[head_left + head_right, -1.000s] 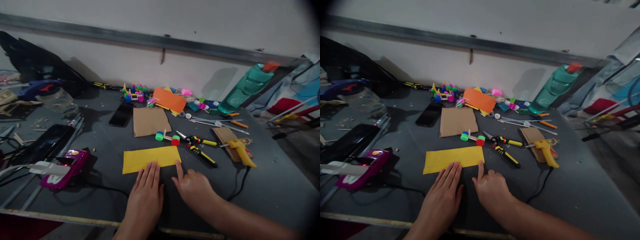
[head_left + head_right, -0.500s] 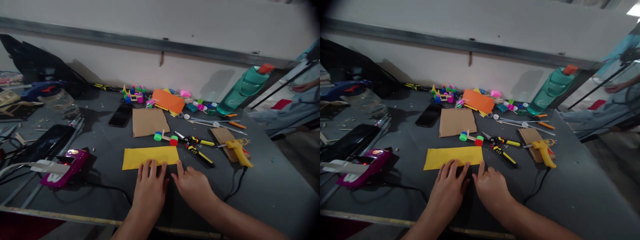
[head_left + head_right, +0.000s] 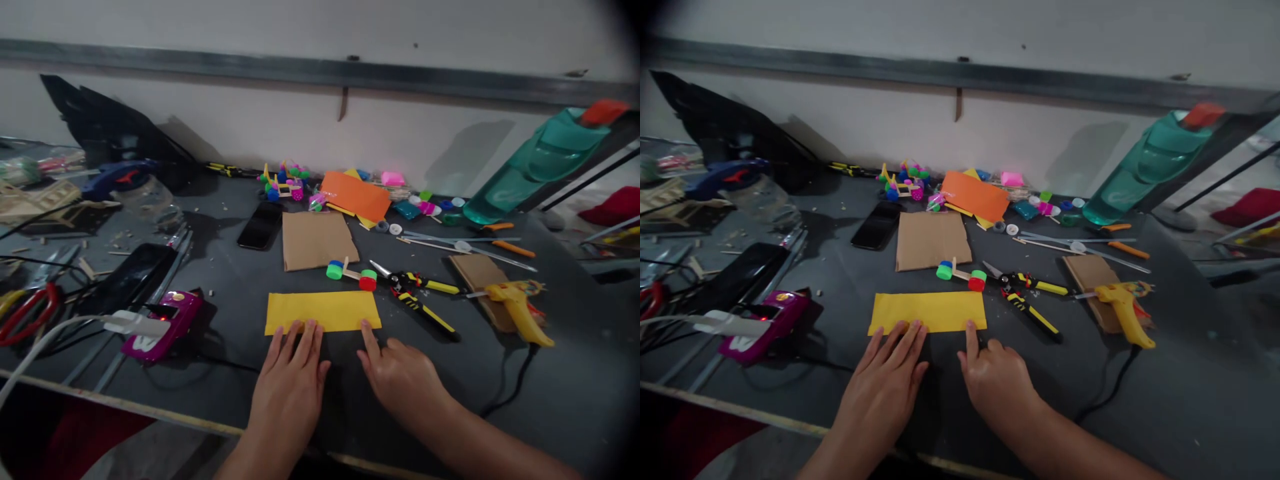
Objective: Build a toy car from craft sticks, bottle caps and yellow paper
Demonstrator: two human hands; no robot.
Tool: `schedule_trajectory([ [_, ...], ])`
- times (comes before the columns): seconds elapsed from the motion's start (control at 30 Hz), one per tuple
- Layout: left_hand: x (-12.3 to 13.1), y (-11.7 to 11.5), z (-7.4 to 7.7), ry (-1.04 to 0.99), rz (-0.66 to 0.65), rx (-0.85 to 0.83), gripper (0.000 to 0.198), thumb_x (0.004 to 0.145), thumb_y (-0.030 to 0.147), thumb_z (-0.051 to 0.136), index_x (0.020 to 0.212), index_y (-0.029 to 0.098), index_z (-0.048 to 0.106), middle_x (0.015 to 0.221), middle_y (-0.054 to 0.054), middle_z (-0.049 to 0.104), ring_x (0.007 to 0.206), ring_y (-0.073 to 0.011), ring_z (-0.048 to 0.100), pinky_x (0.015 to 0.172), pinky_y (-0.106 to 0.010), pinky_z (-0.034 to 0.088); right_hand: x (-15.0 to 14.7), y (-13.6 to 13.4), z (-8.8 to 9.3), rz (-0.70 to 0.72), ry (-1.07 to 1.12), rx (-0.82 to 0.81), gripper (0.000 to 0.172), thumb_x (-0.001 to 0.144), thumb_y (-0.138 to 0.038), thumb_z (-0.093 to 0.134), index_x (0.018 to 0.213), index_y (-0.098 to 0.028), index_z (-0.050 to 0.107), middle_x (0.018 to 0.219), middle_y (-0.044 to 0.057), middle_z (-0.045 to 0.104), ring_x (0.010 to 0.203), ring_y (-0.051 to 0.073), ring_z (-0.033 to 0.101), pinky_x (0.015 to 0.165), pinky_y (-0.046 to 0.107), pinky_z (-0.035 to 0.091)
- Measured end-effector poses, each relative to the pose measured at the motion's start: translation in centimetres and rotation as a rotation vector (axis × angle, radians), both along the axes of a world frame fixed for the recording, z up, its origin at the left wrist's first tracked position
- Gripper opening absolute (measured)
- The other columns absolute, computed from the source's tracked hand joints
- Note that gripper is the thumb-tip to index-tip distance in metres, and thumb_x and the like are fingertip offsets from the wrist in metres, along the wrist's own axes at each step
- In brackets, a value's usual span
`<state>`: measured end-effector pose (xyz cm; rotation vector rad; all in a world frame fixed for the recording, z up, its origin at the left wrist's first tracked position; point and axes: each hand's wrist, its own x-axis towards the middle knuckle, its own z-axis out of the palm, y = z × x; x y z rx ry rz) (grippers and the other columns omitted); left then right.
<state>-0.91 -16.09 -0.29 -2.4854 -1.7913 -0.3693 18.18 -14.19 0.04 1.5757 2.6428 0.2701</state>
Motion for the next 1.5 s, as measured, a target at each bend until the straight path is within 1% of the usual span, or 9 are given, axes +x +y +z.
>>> schedule_trajectory([
  [0.2,-4.4,-0.4,0.0,0.123,0.048,0.045,0.043,0.091,0.029,0.039,0.126,0.01,0.055,0.13,-0.012,0.056,0.123,-0.0297,0.049,0.105,-0.051,0.032,0.0,0.0,-0.1,0.005,-0.007,0.005,0.042,0.091,-0.024,0.045,0.126,-0.005,0.056,0.056,0.009,0.062,0.052,0.016,0.057,0.047,0.025,0.035],
  [0.33,-6.0,-0.7,-0.1,0.16,0.103,0.056,0.044,0.091,0.029,0.037,0.124,0.007,0.056,0.128,-0.015,0.057,0.121,-0.0312,0.05,0.104,-0.052,0.031,-0.2,0.0,0.0,-0.031,0.002,-0.034,0.042,0.091,-0.025,0.044,0.126,-0.003,0.055,0.057,0.01,0.063,0.052,0.017,0.058,0.048,0.025,0.036],
  [0.6,-5.9,-0.8,-1.0,0.158,0.087,0.128,0.046,0.09,0.028,0.036,0.123,0.002,0.057,0.128,-0.02,0.055,0.12,-0.0353,0.05,0.105,-0.055,0.027,-0.8,0.2,1.7,-0.195,-0.08,-0.174,0.045,0.093,-0.03,0.042,0.126,0.0,0.053,0.07,0.017,0.067,0.065,0.022,0.064,0.054,0.029,0.044],
  [0.73,-6.1,-0.8,-1.2,0.153,0.072,0.142,0.046,0.089,0.027,0.036,0.121,0.002,0.058,0.127,-0.021,0.056,0.12,-0.0368,0.05,0.103,-0.058,0.027,-2.3,0.7,2.7,-0.106,-0.043,-0.24,0.049,0.094,-0.034,0.042,0.134,-0.007,0.044,0.074,0.016,0.068,0.076,0.025,0.065,0.06,0.031,0.046],
  [0.83,-6.1,-1.0,-1.1,0.169,0.083,0.139,0.046,0.089,0.028,0.035,0.121,0.005,0.059,0.127,-0.02,0.057,0.12,-0.0361,0.051,0.103,-0.058,0.028,-2.7,0.9,2.7,-0.024,-0.037,-0.275,0.05,0.094,-0.034,0.04,0.138,-0.009,0.04,0.076,0.015,0.069,0.076,0.024,0.065,0.06,0.03,0.046],
  [1.03,-6.3,-1.0,-1.1,0.147,0.084,0.135,0.045,0.089,0.028,0.037,0.121,0.005,0.059,0.127,-0.019,0.056,0.12,-0.0371,0.05,0.104,-0.06,0.025,0.6,0.5,2.1,-0.128,-0.155,-0.237,0.047,0.095,-0.031,0.04,0.134,-0.005,0.045,0.075,0.016,0.069,0.069,0.022,0.065,0.055,0.027,0.043],
  [1.23,-4.4,-0.4,-0.7,0.089,0.138,0.145,0.051,0.09,0.03,0.035,0.124,-0.004,0.052,0.131,-0.027,0.051,0.129,-0.038,0.039,0.105,-0.06,0.023,1.3,0.4,3.1,-0.182,-0.117,-0.182,0.044,0.095,-0.033,0.038,0.128,-0.006,0.052,0.073,0.015,0.069,0.07,0.024,0.065,0.053,0.028,0.042],
  [1.37,-1.1,0.3,-0.6,0.023,0.035,0.14,0.047,0.089,0.027,0.04,0.13,0.006,0.048,0.14,-0.02,0.044,0.132,-0.0323,0.036,0.106,-0.053,0.03,-0.2,0.8,3.7,-0.233,-0.029,-0.139,0.035,0.096,-0.03,0.035,0.103,-0.013,0.064,0.072,0.011,0.067,0.071,0.022,0.065,0.056,0.027,0.042],
  [1.5,1.4,1.1,-0.9,-0.041,-0.126,0.05,0.047,0.089,0.022,0.042,0.134,0.01,0.045,0.14,-0.014,0.046,0.132,-0.0273,0.038,0.104,-0.046,0.038,-1.3,1.2,3.2,-0.149,0.014,-0.133,0.041,0.097,-0.032,0.033,0.132,-0.017,0.047,0.078,0.01,0.07,0.077,0.022,0.065,0.061,0.027,0.044],
])
